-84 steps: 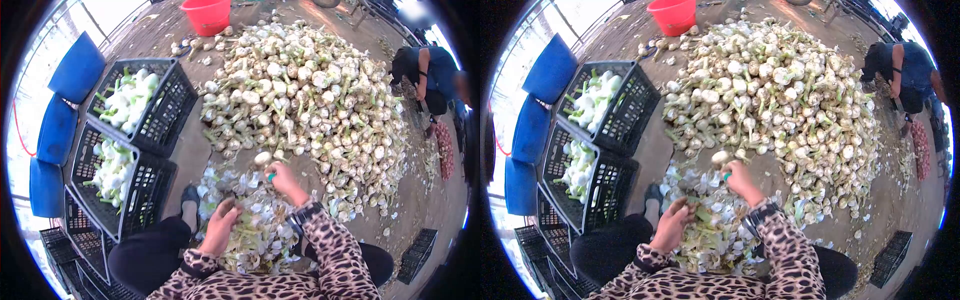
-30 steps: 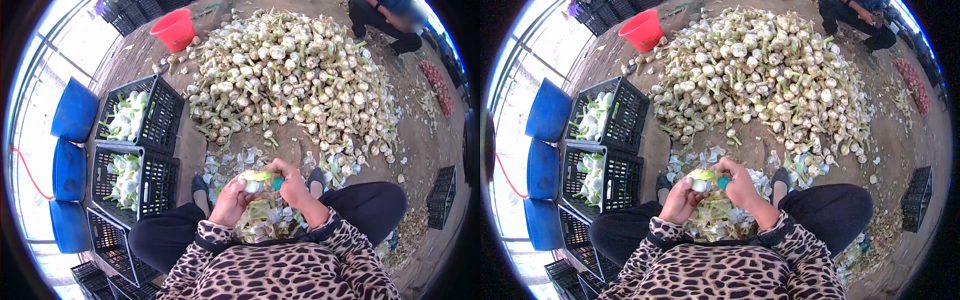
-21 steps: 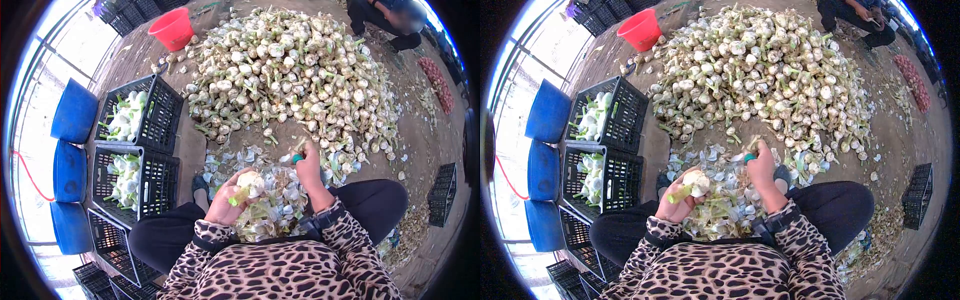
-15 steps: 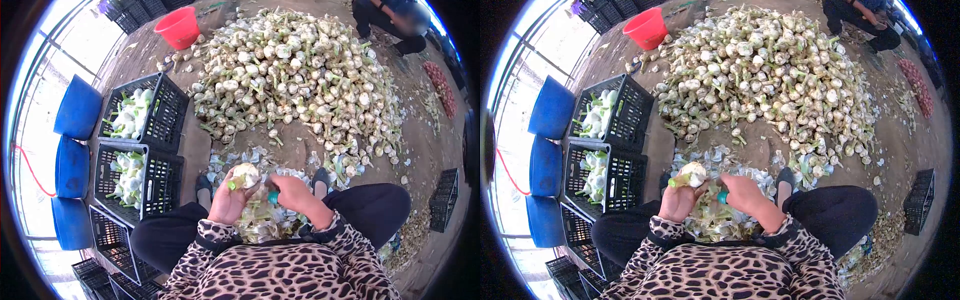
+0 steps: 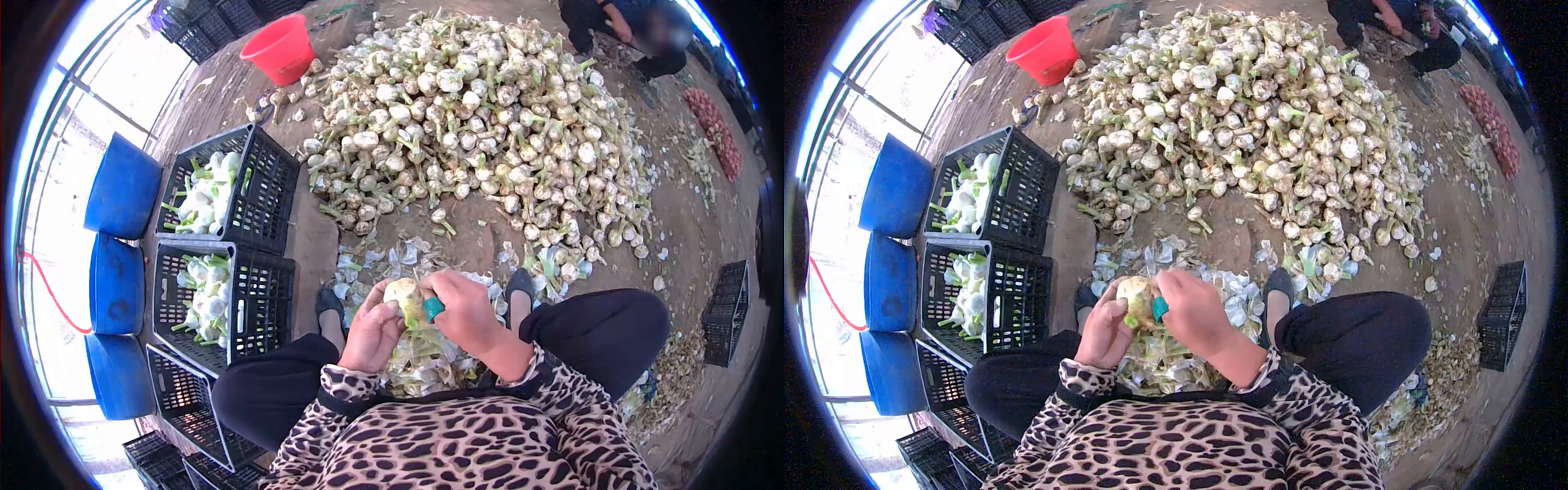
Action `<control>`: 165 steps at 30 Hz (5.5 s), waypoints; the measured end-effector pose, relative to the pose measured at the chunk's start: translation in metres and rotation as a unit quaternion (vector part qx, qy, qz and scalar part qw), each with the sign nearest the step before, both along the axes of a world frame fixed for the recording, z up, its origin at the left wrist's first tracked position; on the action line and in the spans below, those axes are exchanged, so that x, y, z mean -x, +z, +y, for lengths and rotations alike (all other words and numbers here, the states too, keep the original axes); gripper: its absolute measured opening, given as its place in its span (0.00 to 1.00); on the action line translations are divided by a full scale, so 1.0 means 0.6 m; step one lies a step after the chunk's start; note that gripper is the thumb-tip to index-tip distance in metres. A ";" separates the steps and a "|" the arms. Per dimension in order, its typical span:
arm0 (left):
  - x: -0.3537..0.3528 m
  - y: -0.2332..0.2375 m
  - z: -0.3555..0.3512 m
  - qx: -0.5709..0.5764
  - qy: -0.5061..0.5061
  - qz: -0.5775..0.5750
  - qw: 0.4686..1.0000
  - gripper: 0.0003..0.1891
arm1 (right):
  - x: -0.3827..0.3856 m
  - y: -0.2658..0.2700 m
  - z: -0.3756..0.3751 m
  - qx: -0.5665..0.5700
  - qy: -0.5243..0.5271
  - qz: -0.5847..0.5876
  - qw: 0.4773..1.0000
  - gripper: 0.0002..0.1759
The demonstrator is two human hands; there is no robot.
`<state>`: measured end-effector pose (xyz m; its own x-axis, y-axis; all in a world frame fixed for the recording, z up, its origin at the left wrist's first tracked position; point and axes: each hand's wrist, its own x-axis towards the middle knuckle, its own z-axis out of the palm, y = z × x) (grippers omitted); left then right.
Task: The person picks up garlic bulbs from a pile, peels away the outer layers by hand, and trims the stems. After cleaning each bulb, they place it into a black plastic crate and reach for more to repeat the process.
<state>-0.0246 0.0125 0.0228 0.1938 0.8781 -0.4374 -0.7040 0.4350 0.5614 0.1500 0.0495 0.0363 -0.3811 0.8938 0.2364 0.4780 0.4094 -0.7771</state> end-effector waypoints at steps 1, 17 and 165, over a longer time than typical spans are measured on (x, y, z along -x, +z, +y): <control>0.000 0.000 -0.001 0.003 -0.006 0.003 1.000 0.22 | -0.001 -0.002 0.000 -0.002 0.001 -0.006 1.000 0.18; -0.001 -0.011 -0.010 0.098 -0.043 -0.030 0.994 0.22 | 0.016 0.013 0.008 0.087 0.007 0.206 0.975 0.09; -0.018 0.009 -0.003 -0.216 0.092 0.295 0.926 0.34 | 0.047 -0.024 -0.009 0.470 -0.042 0.387 0.792 0.08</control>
<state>-0.0140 0.0104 0.0284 -0.1376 0.9903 -0.0198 -0.2594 -0.0167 0.9656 0.1218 0.0439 0.0217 -0.3768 0.8279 -0.4154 -0.2957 -0.5325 -0.7931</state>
